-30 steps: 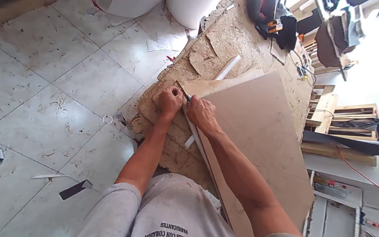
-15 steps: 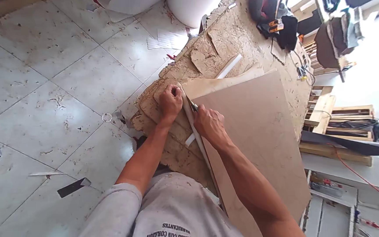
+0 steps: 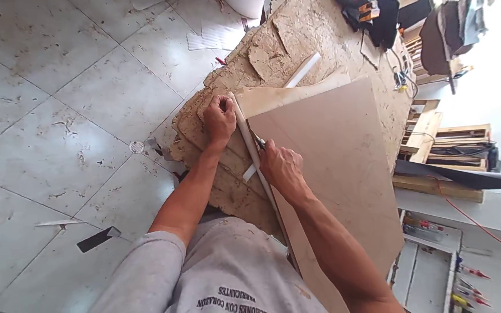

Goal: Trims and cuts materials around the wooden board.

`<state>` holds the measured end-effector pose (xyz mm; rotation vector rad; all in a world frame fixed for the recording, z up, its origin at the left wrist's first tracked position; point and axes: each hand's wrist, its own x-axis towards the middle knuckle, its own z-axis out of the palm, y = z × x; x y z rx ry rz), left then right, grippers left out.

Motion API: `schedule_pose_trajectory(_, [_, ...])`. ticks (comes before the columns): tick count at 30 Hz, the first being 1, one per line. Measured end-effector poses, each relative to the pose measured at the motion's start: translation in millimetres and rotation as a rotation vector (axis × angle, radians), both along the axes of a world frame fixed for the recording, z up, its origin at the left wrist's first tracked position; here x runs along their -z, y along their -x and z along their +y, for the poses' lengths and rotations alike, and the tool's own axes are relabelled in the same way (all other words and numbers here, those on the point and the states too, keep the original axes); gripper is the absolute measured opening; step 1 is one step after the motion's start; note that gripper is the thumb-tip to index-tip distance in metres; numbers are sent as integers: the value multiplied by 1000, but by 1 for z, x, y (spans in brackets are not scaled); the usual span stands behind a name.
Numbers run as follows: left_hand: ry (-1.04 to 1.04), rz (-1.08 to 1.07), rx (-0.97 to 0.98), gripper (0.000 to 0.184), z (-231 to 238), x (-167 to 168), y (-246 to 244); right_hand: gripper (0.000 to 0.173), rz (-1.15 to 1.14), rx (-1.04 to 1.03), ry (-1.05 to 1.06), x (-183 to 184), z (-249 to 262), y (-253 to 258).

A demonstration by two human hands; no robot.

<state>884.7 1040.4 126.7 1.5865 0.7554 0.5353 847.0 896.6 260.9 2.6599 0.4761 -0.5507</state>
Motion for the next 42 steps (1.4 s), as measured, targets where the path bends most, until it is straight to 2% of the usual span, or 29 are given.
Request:
schedule_pose_trajectory(11, [-15, -44, -44, 21, 2, 3, -2, 34, 6, 41, 7, 1, -45, 34])
schedule_pose_trajectory(15, [-36, -52, -73, 20, 5, 3, -3, 38, -52, -5, -10, 7, -75, 57])
schedule_pose_trajectory(28, [-49, -24, -129, 16, 9, 9, -12, 33, -54, 60, -71, 11, -143, 120])
schedule_pose_trajectory(33, [-124, 37, -108, 24, 7, 5, -10, 29, -17, 95, -91, 8, -159, 135])
schedule_pose_trajectory(37, [-153, 25, -161, 19, 9, 6, -14, 28, -52, 64, -95, 10, -195, 161])
schedule_pose_trajectory(42, [-182, 68, -158, 18, 6, 2, -14, 27, -31, 93, -104, 16, -214, 178])
